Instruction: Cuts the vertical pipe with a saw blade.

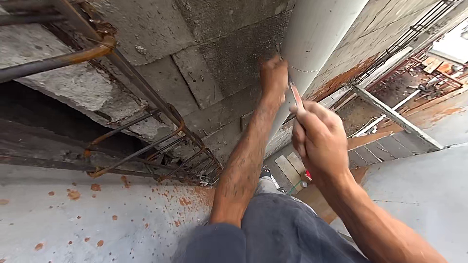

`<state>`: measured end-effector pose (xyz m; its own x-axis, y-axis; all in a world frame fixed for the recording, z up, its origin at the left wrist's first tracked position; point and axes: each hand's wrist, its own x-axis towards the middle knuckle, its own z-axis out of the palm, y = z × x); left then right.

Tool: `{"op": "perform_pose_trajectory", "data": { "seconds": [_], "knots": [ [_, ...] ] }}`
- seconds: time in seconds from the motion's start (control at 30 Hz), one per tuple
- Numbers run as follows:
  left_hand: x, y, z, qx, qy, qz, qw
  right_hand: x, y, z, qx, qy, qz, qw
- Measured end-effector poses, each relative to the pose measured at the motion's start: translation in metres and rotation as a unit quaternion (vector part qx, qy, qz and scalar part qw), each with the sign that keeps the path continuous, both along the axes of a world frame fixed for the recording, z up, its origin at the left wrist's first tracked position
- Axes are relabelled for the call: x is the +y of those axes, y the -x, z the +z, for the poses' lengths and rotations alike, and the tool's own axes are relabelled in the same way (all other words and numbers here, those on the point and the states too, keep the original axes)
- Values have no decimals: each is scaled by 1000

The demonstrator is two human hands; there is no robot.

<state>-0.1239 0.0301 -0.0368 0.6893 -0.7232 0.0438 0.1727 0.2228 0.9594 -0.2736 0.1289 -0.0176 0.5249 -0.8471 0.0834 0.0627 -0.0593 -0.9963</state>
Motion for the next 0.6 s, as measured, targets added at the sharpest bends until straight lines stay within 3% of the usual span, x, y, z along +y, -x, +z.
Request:
{"op": "perform_pose_trajectory", "data": {
  "seconds": [0.1,0.27,0.43,0.6],
  "knots": [
    [19,16,-9,0,31,-16,999,9,18,-12,-10,-10,-10,1000],
    [-12,-12,4,8,-22,-6,1000,-16,-15,0,7,17,3,1000],
    [15,19,-8,-7,27,-7,1000,5,22,-12,-6,-20,-4,1000],
    [-15,-8,1,8,3,-7,1000,-23,-9,-6,6,5,-2,1000]
  ]
}}
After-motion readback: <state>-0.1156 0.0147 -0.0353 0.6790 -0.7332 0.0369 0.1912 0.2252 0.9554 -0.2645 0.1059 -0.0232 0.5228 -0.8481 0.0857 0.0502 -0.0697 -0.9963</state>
